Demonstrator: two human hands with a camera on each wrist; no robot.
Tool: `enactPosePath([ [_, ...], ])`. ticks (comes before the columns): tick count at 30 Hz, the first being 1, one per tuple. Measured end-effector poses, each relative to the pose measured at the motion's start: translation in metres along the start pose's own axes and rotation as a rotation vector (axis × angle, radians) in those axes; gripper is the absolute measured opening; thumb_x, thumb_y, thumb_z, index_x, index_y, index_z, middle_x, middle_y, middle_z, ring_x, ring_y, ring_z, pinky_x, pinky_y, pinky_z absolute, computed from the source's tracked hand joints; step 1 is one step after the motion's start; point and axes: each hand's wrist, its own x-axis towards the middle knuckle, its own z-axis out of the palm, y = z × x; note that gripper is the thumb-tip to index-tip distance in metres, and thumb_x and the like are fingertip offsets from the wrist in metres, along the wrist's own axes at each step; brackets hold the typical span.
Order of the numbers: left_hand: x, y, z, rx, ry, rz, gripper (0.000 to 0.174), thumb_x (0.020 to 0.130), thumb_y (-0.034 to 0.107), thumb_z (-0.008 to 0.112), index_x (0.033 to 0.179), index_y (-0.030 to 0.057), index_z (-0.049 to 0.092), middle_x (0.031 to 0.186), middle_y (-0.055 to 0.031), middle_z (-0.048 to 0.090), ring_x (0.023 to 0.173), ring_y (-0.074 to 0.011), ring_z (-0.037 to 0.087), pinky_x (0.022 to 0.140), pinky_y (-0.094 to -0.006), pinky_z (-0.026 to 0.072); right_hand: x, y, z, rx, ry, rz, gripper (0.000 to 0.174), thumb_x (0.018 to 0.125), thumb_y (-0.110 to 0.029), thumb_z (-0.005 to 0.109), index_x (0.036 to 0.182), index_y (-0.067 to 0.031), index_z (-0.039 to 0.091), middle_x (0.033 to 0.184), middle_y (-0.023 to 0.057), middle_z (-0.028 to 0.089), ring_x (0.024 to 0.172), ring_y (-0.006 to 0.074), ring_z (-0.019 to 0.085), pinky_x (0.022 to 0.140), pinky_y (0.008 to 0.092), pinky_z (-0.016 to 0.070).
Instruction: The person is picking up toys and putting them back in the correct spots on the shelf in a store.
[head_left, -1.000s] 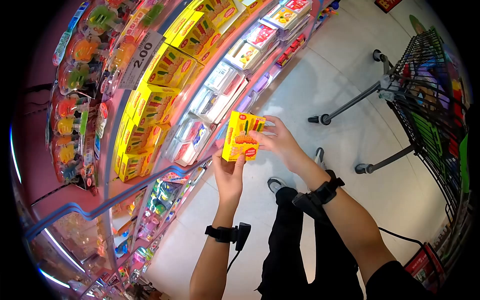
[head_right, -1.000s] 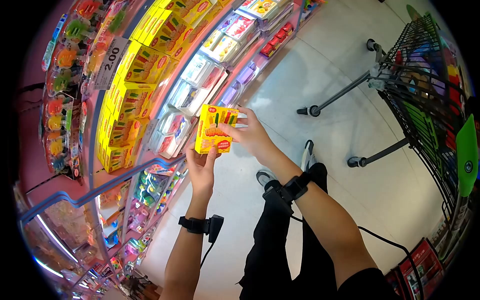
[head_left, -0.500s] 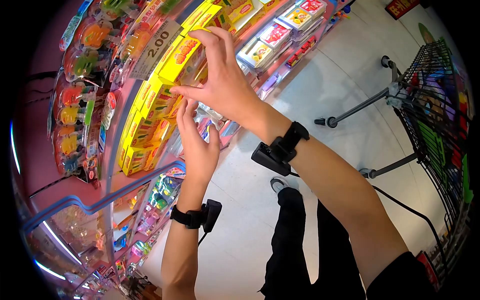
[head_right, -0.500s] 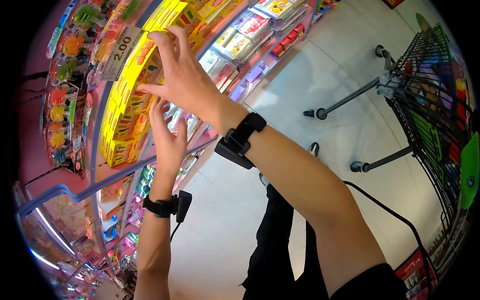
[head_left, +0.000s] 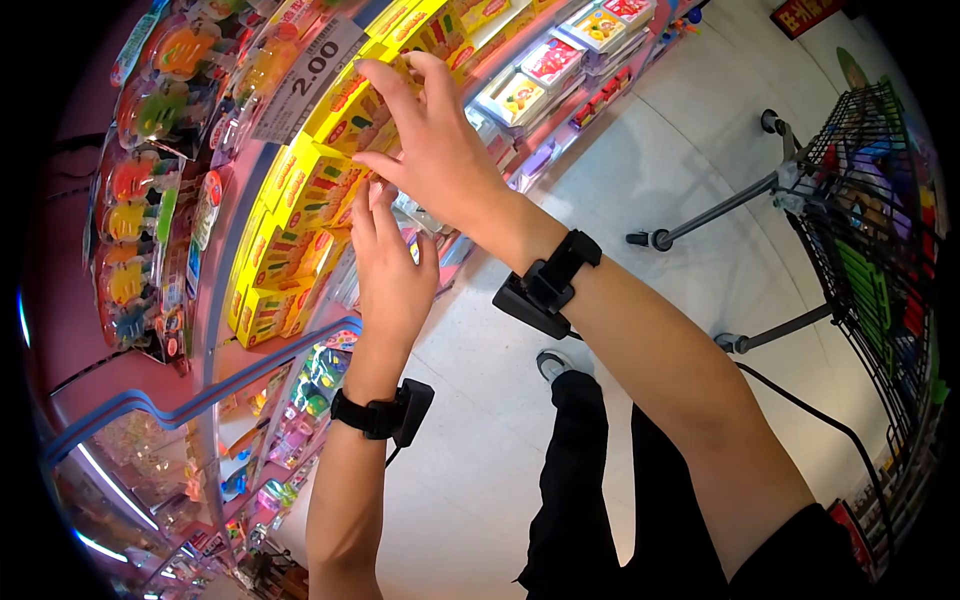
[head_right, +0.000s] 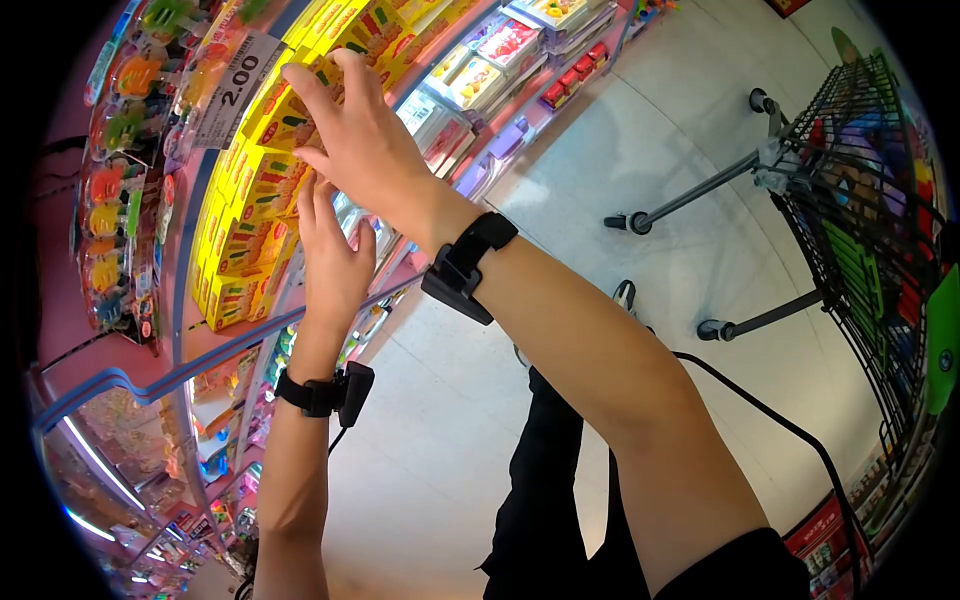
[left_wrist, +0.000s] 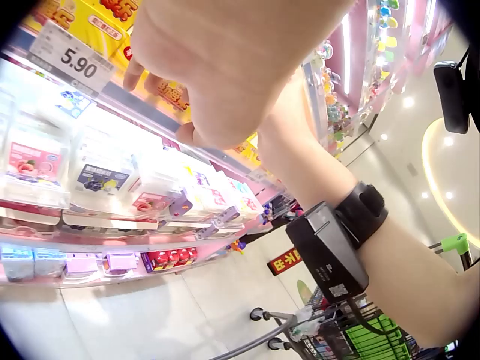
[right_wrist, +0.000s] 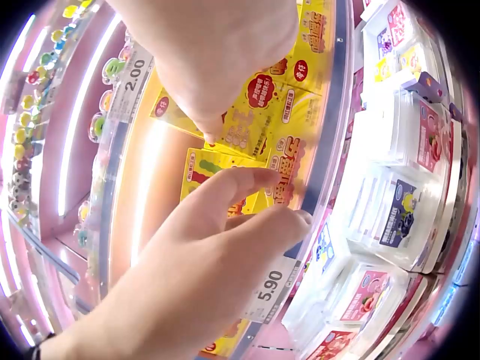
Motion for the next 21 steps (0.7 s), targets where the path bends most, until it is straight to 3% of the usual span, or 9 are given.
enactPosePath([
  [3, -0.002, -0.001, -0.001, 0.035, 0.0, 0.024, 0.061, 0.081, 0.0, 0.063, 0.137, -0.0075, 0.039, 0.142, -0.0288, 0.036, 0.127, -0.047, 0.043, 0.106, -0.0486, 0.0398, 0.006, 0.009, 0.001, 0.034, 0.05, -0.133, 0.061, 0.082, -0.01, 0.075, 0.134, -0.0138, 0.044, 0.127, 0.0203, 0.041, 0.116, 0.0413, 0.051, 0.092, 0.0473, 0.0523],
  [6, -0.002, -0.004, -0.005, 0.043, -0.016, 0.029, 0.061, 0.081, 0.001, 0.063, 0.137, -0.007, 0.039, 0.143, -0.0278, 0.036, 0.125, -0.0458, 0.045, 0.103, -0.0485, 0.0411, 0.01, 0.017, 0.003, -0.094, 0.015, -0.05, 0.053, 0.084, -0.011, 0.072, 0.132, -0.0135, 0.05, 0.121, 0.0176, 0.047, 0.113, 0.0369, 0.054, 0.09, 0.0445, 0.0531],
  [9, -0.003, -0.007, -0.007, 0.036, -0.029, 0.031, 0.061, 0.081, 0.0, 0.062, 0.137, -0.0069, 0.04, 0.143, -0.0264, 0.037, 0.124, -0.0449, 0.046, 0.103, -0.0486, 0.0414, 0.016, 0.02, -0.006, -0.441, -0.043, -0.171, 0.048, 0.084, -0.011, 0.07, 0.129, -0.0134, 0.055, 0.117, 0.0181, 0.051, 0.111, 0.0348, 0.055, 0.089, 0.042, 0.0532],
  [13, -0.007, -0.011, -0.006, 0.009, -0.027, 0.034, 0.057, 0.081, 0.0, 0.062, 0.135, -0.0064, 0.042, 0.144, -0.0251, 0.038, 0.128, -0.0448, 0.043, 0.105, -0.0489, 0.0393, 0.014, 0.012, 0.002, -0.563, -0.212, -0.194, 0.052, 0.083, -0.012, 0.071, 0.133, -0.014, 0.055, 0.113, 0.0144, 0.055, 0.108, 0.0324, 0.056, 0.088, 0.0401, 0.0529],
  [17, -0.012, -0.01, -0.011, -0.056, -0.006, 0.008, 0.054, 0.081, 0.0, 0.061, 0.132, -0.0039, 0.045, 0.144, -0.0246, 0.038, 0.131, -0.0449, 0.04, 0.107, -0.0495, 0.0365, 0.008, 0.004, -0.006, -0.494, -0.285, -0.123, 0.058, 0.082, -0.009, 0.069, 0.138, -0.0122, 0.052, 0.11, 0.0136, 0.058, 0.103, 0.0299, 0.06, 0.081, 0.0399, 0.0538],
  [20, -0.017, -0.016, -0.017, -0.097, 0.054, -0.049, 0.052, 0.082, -0.001, 0.062, 0.131, -0.0027, 0.047, 0.143, -0.0243, 0.041, 0.133, -0.043, 0.039, 0.11, -0.0472, 0.0346, -0.022, 0.004, -0.019, -0.178, -0.086, -0.06, 0.052, 0.084, -0.006, 0.066, 0.134, -0.007, 0.053, 0.106, 0.0145, 0.059, 0.092, 0.0302, 0.063, 0.075, 0.0403, 0.0537],
  [21, -0.018, -0.016, -0.021, -0.067, 0.074, -0.029, 0.051, 0.081, -0.001, 0.062, 0.13, -0.0026, 0.048, 0.142, -0.0235, 0.043, 0.134, -0.0427, 0.039, 0.11, -0.047, 0.0343, -0.036, 0.01, -0.021, -0.091, -0.13, 0.065, 0.048, 0.084, -0.006, 0.066, 0.131, -0.0052, 0.054, 0.103, 0.0148, 0.061, 0.089, 0.0301, 0.063, 0.073, 0.0397, 0.0535],
])
